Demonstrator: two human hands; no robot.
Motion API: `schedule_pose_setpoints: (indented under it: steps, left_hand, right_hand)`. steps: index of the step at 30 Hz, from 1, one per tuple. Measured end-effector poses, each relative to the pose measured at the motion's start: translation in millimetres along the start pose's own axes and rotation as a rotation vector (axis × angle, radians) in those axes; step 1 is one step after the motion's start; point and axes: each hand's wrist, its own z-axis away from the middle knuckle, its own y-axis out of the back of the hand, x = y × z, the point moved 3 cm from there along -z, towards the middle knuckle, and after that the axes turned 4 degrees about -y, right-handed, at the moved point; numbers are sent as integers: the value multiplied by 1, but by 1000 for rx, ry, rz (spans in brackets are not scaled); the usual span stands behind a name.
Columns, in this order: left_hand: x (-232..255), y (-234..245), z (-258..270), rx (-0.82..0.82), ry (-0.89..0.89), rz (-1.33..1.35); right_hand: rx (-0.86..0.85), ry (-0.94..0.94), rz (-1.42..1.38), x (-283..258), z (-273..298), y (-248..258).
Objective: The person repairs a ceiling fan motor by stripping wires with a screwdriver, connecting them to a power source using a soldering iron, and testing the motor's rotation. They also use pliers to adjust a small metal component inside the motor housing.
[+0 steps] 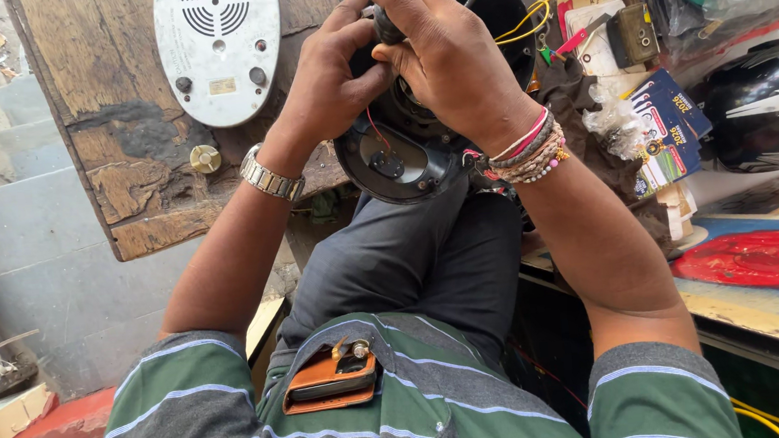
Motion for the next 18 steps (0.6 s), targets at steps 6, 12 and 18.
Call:
schedule_pose_setpoints:
  steps: [6, 12, 18]
  left_hand:
    - [0, -2, 0, 4, 19, 31]
    - [2, 0, 2, 6, -9, 21]
    - [1, -1, 0, -10, 89, 71]
  right_hand:
    - [-28, -45, 21, 2, -1, -1]
    - [-90, 25, -56, 0, -5, 5]
    - [-155, 62, -77, 0, -11, 9]
